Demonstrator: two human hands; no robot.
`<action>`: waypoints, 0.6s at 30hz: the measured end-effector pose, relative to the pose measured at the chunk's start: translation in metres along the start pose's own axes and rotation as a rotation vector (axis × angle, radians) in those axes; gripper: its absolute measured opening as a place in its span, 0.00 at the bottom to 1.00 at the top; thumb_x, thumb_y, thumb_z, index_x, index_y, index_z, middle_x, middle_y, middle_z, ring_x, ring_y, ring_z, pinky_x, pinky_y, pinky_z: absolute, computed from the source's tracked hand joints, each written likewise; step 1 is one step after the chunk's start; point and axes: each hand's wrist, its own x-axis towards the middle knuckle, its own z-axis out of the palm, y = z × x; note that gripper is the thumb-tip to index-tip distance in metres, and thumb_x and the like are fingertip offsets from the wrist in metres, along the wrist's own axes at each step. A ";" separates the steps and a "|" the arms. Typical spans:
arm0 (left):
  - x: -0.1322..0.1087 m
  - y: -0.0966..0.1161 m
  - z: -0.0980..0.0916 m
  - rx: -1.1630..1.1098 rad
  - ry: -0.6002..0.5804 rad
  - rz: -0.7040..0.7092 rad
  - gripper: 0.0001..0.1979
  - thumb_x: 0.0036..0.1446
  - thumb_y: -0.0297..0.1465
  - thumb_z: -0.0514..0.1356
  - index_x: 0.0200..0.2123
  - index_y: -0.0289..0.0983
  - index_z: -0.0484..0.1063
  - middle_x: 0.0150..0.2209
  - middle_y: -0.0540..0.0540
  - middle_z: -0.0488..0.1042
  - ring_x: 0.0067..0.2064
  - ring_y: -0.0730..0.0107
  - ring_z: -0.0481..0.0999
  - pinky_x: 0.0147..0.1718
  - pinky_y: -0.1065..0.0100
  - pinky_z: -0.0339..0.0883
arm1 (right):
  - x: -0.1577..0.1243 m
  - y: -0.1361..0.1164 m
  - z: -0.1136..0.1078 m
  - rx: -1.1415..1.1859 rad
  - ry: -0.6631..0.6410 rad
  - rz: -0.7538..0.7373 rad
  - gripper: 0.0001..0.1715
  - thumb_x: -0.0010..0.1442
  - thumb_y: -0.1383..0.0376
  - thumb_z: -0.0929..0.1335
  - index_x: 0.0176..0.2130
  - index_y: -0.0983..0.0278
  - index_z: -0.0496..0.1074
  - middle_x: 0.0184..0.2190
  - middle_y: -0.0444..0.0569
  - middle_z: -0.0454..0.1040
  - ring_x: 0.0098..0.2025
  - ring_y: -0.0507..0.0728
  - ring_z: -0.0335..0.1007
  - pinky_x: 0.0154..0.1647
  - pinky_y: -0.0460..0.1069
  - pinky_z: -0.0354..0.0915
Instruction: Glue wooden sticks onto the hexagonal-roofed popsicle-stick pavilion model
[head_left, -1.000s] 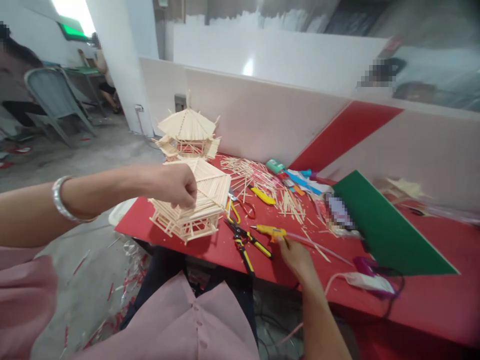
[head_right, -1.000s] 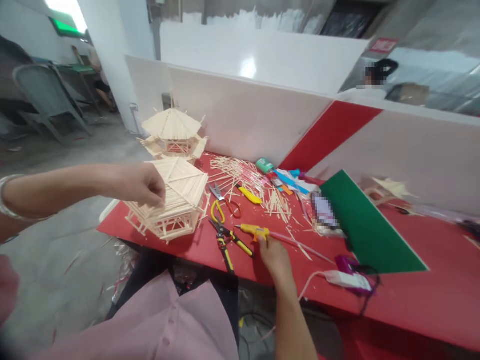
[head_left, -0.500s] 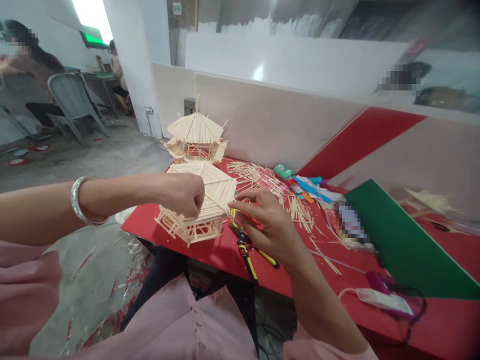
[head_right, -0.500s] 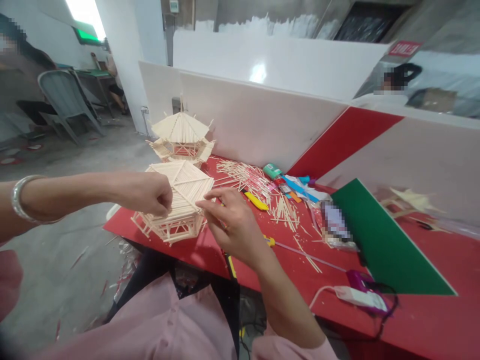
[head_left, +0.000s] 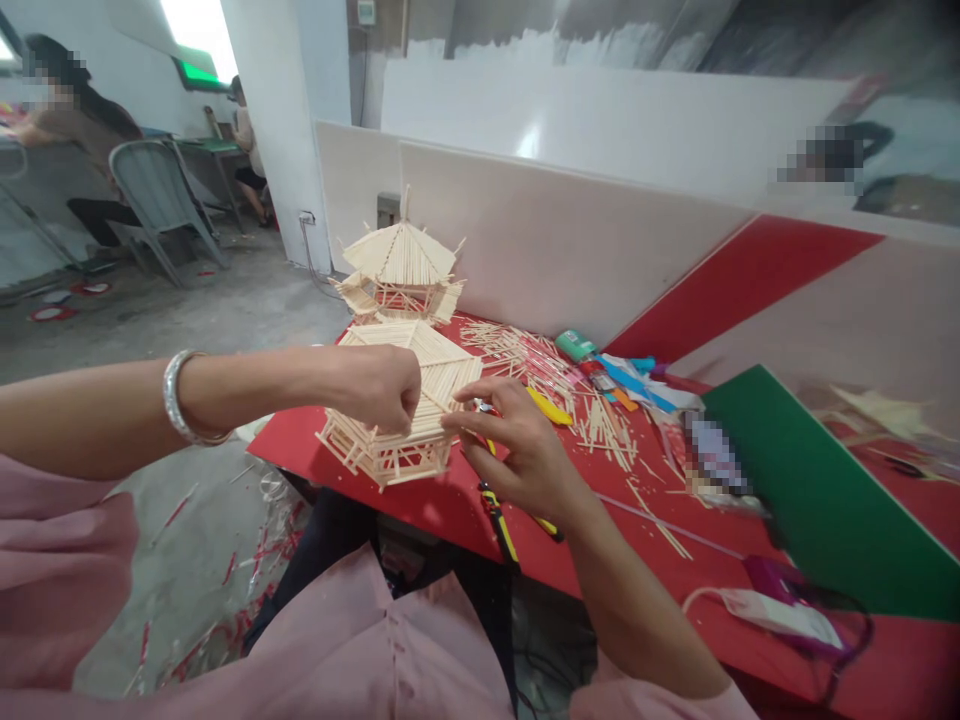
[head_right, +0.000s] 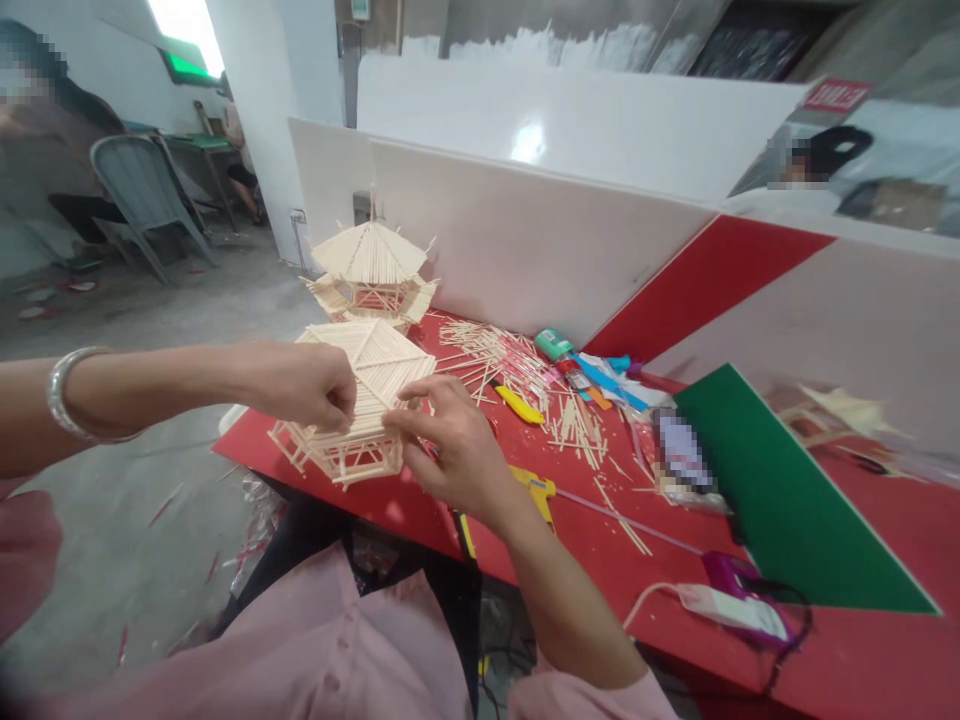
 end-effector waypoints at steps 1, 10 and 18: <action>0.001 -0.001 0.001 0.000 0.010 0.009 0.05 0.44 0.26 0.58 0.20 0.35 0.73 0.17 0.52 0.65 0.20 0.77 0.61 0.20 0.72 0.49 | 0.000 0.000 0.000 0.001 -0.002 -0.005 0.17 0.58 0.74 0.66 0.43 0.57 0.76 0.46 0.51 0.71 0.50 0.60 0.66 0.50 0.59 0.66; -0.018 -0.029 0.024 -0.087 0.309 0.254 0.07 0.55 0.26 0.60 0.31 0.38 0.79 0.28 0.52 0.76 0.27 0.77 0.70 0.27 0.74 0.60 | 0.001 -0.005 -0.001 -0.014 -0.018 -0.052 0.22 0.54 0.75 0.66 0.45 0.57 0.76 0.50 0.52 0.70 0.54 0.63 0.64 0.54 0.63 0.64; -0.043 -0.061 0.106 0.082 1.006 0.477 0.11 0.60 0.32 0.62 0.46 0.37 0.75 0.50 0.39 0.71 0.34 0.74 0.71 0.33 0.70 0.70 | 0.003 -0.002 0.008 -0.040 0.070 -0.115 0.18 0.57 0.67 0.72 0.49 0.57 0.74 0.50 0.53 0.71 0.54 0.63 0.65 0.53 0.62 0.66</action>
